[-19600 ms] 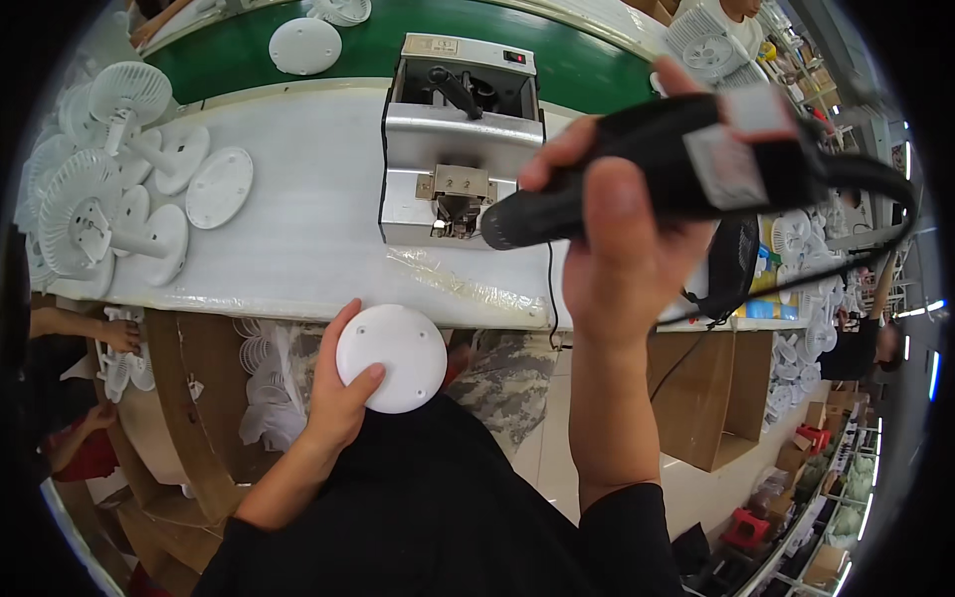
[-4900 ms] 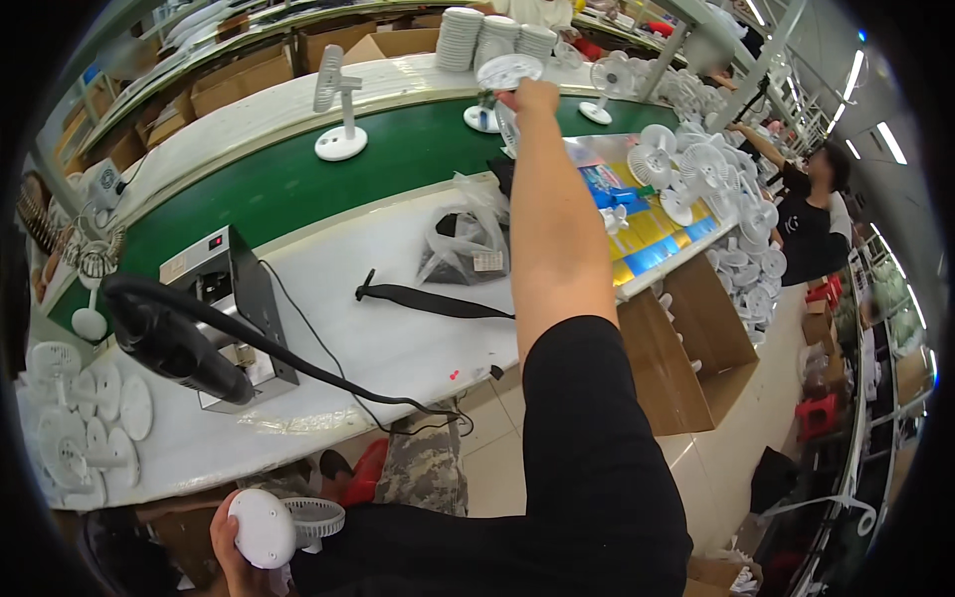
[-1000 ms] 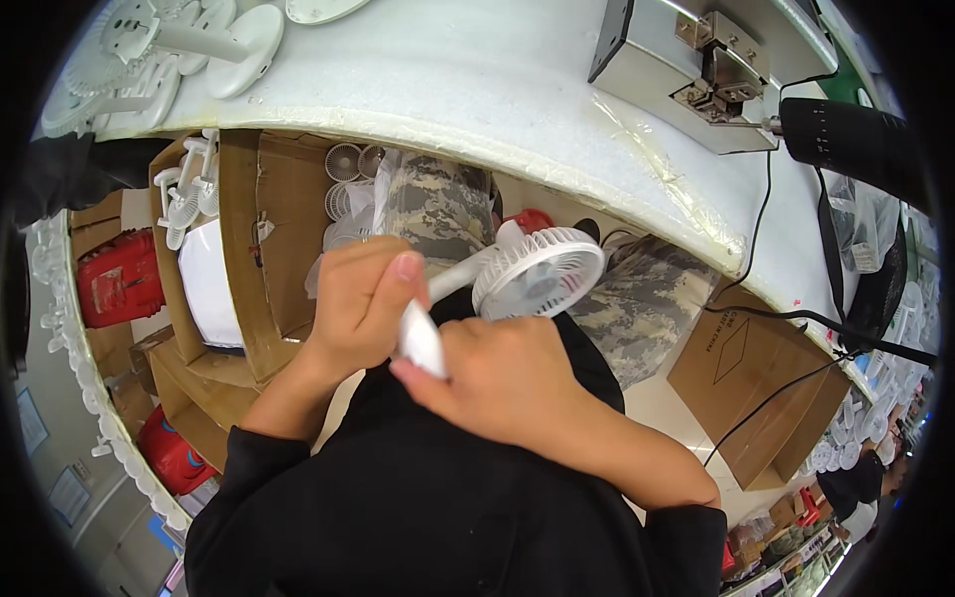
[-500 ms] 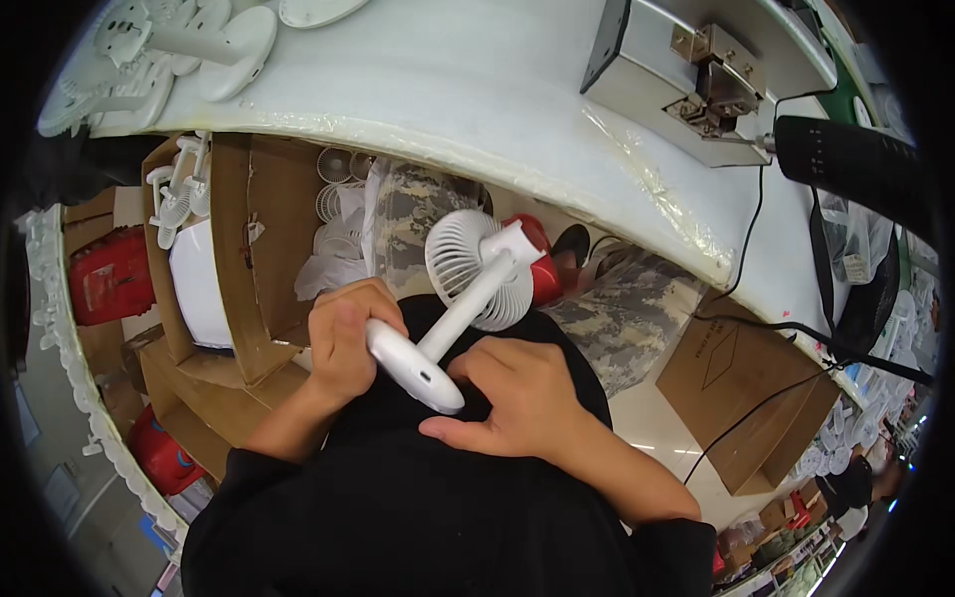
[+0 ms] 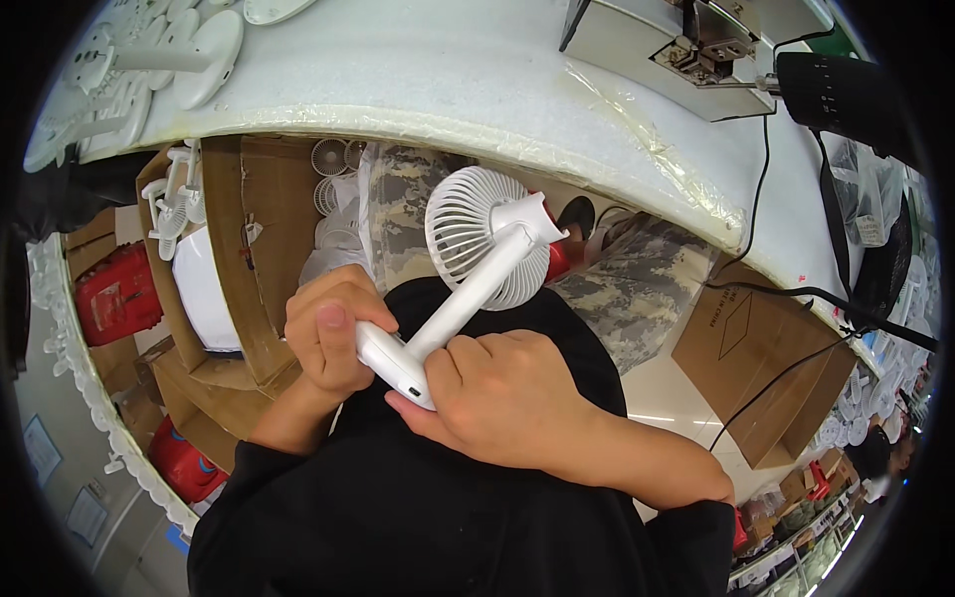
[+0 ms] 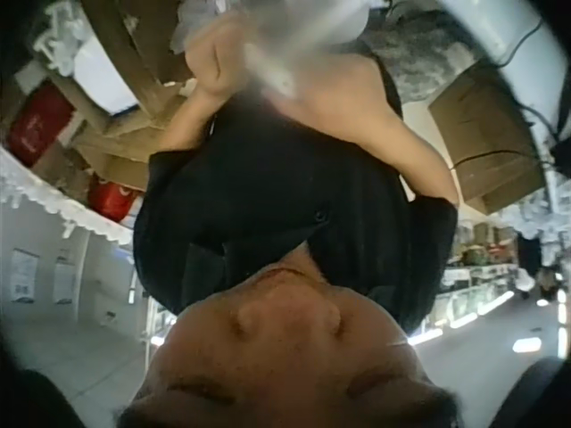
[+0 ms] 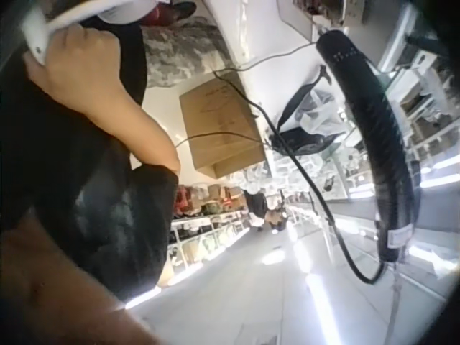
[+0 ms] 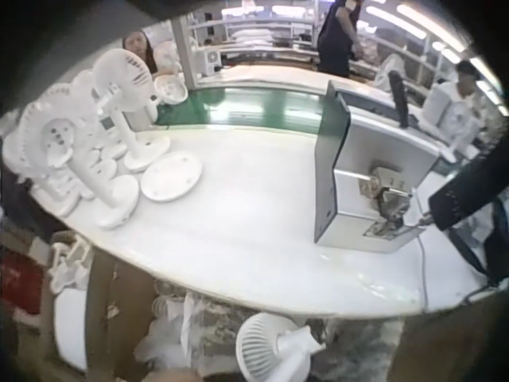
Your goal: Assembling small portable fans on a factory production line using an electric screwdriver.
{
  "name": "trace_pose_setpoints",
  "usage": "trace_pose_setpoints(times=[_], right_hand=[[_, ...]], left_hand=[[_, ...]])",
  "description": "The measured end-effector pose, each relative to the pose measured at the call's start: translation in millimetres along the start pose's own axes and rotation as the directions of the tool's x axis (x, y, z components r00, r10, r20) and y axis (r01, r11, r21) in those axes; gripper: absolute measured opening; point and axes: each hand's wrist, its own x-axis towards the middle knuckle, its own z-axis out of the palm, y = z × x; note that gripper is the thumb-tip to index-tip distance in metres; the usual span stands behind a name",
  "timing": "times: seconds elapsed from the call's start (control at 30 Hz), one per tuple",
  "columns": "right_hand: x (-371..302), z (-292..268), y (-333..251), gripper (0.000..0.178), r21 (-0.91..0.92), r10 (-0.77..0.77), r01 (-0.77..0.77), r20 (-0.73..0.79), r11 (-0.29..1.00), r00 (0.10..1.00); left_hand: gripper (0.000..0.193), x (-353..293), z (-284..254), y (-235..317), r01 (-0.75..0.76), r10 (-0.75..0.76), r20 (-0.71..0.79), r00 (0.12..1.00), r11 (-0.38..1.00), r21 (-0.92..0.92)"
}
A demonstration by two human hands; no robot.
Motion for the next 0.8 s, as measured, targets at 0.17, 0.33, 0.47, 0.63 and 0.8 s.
trace_pose_setpoints(times=[0.17, 0.33, 0.47, 0.63, 0.8], right_hand=[[3, 0, -2, 0.029, 0.006, -0.016, 0.016, -0.034, 1.0, 0.999], [8, -1, 1, 0.028, -0.043, 0.015, -0.017, -0.028, 0.999, 0.999], [10, 2, 0, 0.028, -0.05, 0.027, -0.028, -0.018, 0.998, 0.999], [14, 7, -3, 0.027, -0.055, 0.021, -0.02, 0.017, 0.998, 1.0], [13, 16, -4, 0.028, -0.071, 0.055, -0.051, 0.056, 0.996, 0.997]], left_hand=[[0.034, 3, -7, -3, -0.027, 0.028, 0.034, 0.999, 0.999, -0.029], [0.029, 13, 2, -4, -0.145, 0.146, -0.027, 0.989, 0.989, 0.038], [0.026, 15, -2, -1, -0.179, 0.173, 0.068, 0.983, 0.979, 0.101], [0.024, 14, -9, -2, -0.175, 0.145, 0.18, 0.973, 0.971, 0.161], [0.028, 15, -9, -7, -0.176, 0.138, 0.181, 0.974, 0.96, 0.216]])
